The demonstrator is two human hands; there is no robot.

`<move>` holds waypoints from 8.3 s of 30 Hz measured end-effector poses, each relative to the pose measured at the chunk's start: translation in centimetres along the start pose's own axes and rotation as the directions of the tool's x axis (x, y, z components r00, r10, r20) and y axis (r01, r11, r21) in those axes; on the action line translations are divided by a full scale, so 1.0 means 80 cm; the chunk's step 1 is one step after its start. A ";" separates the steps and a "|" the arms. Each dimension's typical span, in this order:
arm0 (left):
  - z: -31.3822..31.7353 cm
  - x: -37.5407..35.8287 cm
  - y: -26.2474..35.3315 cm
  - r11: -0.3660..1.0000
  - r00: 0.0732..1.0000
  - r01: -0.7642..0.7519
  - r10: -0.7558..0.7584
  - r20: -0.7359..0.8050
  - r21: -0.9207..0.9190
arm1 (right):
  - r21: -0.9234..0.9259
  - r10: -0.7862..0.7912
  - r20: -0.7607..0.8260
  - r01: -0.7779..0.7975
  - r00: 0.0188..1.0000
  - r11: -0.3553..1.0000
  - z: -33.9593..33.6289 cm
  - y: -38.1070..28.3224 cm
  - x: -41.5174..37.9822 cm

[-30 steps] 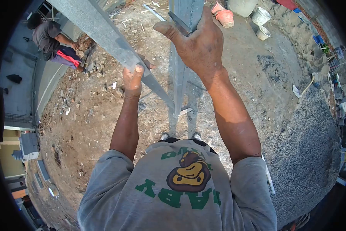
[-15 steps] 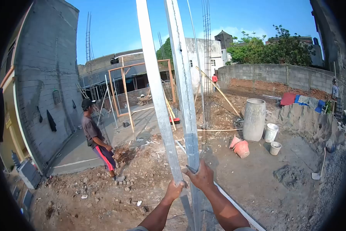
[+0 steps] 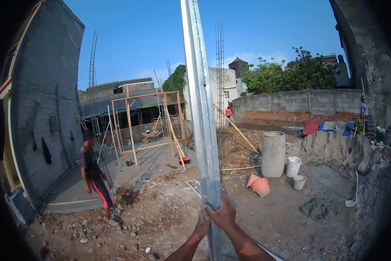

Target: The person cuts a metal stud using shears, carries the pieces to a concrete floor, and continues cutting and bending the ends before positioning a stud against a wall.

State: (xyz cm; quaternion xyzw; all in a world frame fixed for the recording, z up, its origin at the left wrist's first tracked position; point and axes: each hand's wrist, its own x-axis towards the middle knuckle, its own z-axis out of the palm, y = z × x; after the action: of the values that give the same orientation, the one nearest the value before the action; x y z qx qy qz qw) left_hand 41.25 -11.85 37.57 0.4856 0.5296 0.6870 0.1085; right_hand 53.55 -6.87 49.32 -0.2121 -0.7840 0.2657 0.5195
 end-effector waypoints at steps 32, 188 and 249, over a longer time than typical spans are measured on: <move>-0.301 -0.140 0.210 0.993 0.808 0.119 -0.082 -0.584 0.025 | -0.331 0.680 0.447 -0.598 0.582 0.730 0.016 0.080 -0.255; -4.623 0.251 -0.721 0.394 -0.001 0.795 -0.760 -0.649 -0.462 | -0.454 0.521 0.806 -0.270 0.283 0.849 4.355 -1.525 0.054; -6.099 1.301 -1.454 0.289 0.324 0.946 -0.810 -0.489 0.147 | -0.758 0.801 0.593 -0.280 0.079 0.589 5.890 -1.576 0.522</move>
State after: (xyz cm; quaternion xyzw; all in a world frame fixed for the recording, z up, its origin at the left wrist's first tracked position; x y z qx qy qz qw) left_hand -435.45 -198.08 14.07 -0.0028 0.8486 0.4479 0.2815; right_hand -405.94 -170.85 8.50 -0.4259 -0.8148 0.3210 -0.2275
